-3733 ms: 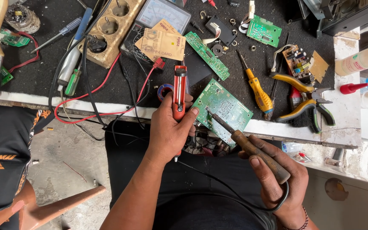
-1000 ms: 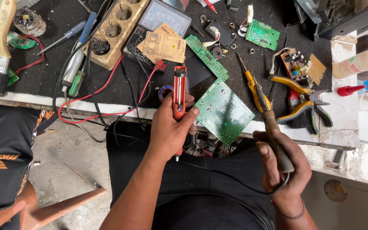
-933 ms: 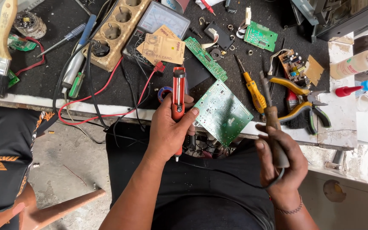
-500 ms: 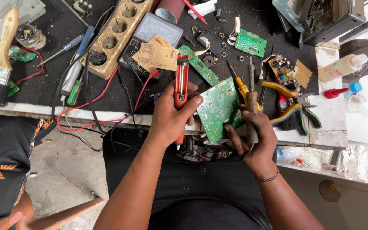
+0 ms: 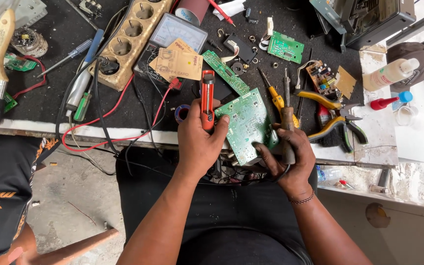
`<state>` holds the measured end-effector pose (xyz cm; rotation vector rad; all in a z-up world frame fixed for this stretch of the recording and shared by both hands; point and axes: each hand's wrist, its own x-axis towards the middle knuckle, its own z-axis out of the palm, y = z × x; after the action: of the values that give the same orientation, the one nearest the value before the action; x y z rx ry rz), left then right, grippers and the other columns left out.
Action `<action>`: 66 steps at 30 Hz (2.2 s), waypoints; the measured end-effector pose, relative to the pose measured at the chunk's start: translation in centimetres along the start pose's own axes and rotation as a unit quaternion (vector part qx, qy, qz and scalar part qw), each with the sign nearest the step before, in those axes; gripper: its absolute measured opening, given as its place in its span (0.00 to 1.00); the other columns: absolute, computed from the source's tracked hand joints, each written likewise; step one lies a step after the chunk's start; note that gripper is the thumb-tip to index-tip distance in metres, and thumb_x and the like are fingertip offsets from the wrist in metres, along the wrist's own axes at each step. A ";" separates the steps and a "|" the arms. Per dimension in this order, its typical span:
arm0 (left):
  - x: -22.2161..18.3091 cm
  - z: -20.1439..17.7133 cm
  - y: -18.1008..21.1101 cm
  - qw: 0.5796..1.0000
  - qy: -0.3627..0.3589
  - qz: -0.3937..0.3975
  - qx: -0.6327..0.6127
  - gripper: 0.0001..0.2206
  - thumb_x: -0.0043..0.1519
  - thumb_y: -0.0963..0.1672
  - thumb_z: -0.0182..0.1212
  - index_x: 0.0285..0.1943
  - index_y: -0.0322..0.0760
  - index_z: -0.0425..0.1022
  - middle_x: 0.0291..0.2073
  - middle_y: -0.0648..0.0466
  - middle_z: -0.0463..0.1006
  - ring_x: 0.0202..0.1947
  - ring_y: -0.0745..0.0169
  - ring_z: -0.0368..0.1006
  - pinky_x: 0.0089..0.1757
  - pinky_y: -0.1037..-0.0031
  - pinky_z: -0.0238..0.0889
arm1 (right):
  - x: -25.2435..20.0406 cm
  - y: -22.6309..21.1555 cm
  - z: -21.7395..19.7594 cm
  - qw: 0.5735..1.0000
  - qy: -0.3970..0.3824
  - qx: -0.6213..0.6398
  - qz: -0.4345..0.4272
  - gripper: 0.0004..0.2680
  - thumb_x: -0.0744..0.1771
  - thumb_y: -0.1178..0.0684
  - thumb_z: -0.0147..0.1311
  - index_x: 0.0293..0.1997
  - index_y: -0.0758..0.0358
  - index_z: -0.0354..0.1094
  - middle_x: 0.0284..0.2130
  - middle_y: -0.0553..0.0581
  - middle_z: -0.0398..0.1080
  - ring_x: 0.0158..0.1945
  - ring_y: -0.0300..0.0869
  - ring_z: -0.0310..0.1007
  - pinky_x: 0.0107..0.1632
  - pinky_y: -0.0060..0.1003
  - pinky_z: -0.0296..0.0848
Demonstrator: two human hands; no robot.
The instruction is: Desoldering electronic components from a printed circuit board using a soldering iron and a desoldering pump
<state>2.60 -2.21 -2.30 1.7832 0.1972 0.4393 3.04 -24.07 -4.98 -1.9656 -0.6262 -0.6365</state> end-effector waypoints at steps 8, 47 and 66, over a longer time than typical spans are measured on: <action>0.4 0.6 0.8 0.998 0.029 -0.030 0.047 0.22 0.53 0.52 0.75 0.50 0.39 0.75 0.26 0.48 0.78 0.24 0.52 0.75 0.29 0.63 0.69 | -0.5 0.4 0.0 1.000 0.010 0.009 -0.002 0.18 0.62 0.58 0.75 0.51 0.67 0.67 0.47 0.67 0.74 0.52 0.64 0.78 0.53 0.59 0.77; 0.8 0.8 0.4 0.996 0.017 -0.038 0.077 0.16 0.51 0.48 0.74 0.46 0.48 0.76 0.19 0.54 0.76 0.20 0.55 0.75 0.31 0.65 0.70 | 0.2 0.4 0.0 1.000 0.020 0.017 -0.017 0.19 0.60 0.60 0.75 0.50 0.69 0.67 0.45 0.69 0.75 0.49 0.64 0.80 0.51 0.58 0.78; 0.9 0.6 1.2 0.996 0.017 -0.041 0.079 0.17 0.52 0.49 0.72 0.47 0.46 0.76 0.20 0.50 0.76 0.20 0.50 0.76 0.30 0.62 0.71 | -0.3 0.7 0.2 0.999 0.016 0.008 -0.029 0.19 0.61 0.59 0.75 0.51 0.70 0.66 0.46 0.70 0.74 0.51 0.64 0.79 0.51 0.59 0.79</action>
<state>3.51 -2.72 -1.14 1.9163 0.3369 0.4039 3.36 -24.28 -5.69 -1.9257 -0.6687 -0.6946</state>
